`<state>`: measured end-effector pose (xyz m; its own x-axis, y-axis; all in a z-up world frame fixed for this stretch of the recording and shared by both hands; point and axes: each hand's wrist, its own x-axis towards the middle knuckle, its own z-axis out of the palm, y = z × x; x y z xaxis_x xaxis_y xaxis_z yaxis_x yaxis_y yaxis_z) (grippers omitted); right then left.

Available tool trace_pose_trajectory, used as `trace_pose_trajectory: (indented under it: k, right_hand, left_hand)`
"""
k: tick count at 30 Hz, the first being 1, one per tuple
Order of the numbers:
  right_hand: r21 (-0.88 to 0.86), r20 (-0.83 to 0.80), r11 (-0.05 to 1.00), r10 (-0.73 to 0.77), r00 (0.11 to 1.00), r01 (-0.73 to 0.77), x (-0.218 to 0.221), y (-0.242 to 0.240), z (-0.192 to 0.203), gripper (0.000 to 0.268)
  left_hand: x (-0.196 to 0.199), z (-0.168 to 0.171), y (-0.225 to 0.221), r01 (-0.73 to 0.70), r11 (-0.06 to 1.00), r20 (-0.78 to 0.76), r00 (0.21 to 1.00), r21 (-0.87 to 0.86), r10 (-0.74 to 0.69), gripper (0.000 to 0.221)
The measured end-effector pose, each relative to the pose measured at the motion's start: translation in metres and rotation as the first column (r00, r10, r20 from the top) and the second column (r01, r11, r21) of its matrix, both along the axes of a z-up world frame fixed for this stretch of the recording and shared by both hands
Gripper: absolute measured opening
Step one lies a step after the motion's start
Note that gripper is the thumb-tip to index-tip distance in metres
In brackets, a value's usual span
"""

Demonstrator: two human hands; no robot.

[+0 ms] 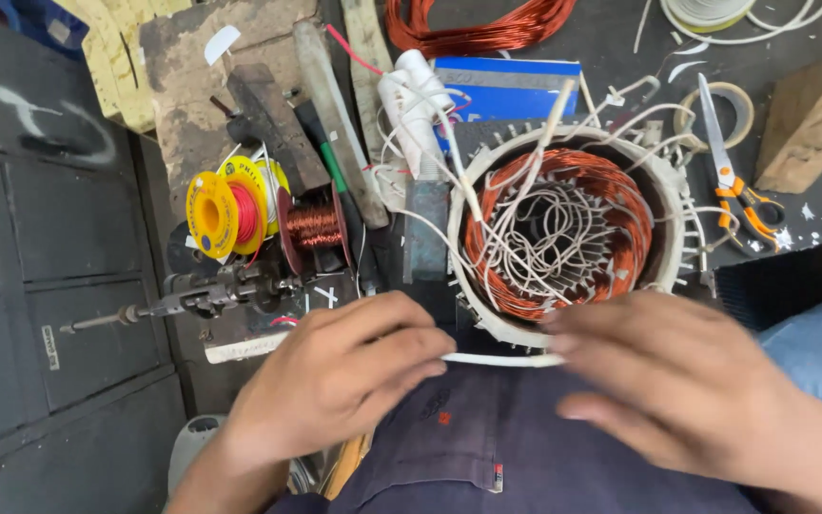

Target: Repairing an electric motor by arranging and connecting copper windings and insulated wires within the stator.

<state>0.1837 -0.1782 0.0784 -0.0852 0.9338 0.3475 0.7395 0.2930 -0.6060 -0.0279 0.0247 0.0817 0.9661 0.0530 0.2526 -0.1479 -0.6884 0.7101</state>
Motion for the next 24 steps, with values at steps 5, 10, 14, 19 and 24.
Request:
trace_pose_trajectory:
  k: [5,10,14,19,24]
  right_hand:
    - [0.077,0.229,0.992,0.083,0.970,-0.103,0.012,-0.018,0.010,0.042]
    - [-0.029,0.333,0.938,-0.316,0.888,0.345,0.005,-0.058,-0.006,0.013]
    - [0.198,0.611,0.980,-0.131,0.781,0.010,-0.017,-0.018,0.012,0.023]
    - [-0.085,0.368,0.996,0.062,0.928,-0.033,-0.022,-0.029,-0.016,0.035]
    - [-0.076,0.187,0.996,-0.034,0.982,0.049,-0.019,-0.036,-0.022,0.029]
  left_hand:
    - [0.014,0.005,-0.004,-0.029,0.982,0.130,0.992,0.186,0.004,0.019]
    - [0.013,-0.013,-0.001,-0.027,0.996,0.070,0.997,0.082,0.021,0.012]
    - [0.029,-0.028,-0.011,0.030,0.996,0.172,0.984,0.079,-0.044,0.013]
    - [0.025,-0.058,0.011,-0.117,0.984,0.275,0.959,0.138,0.076,0.024]
    - [0.024,-0.067,0.054,-0.181,0.906,0.149,0.980,0.382,0.133,0.020]
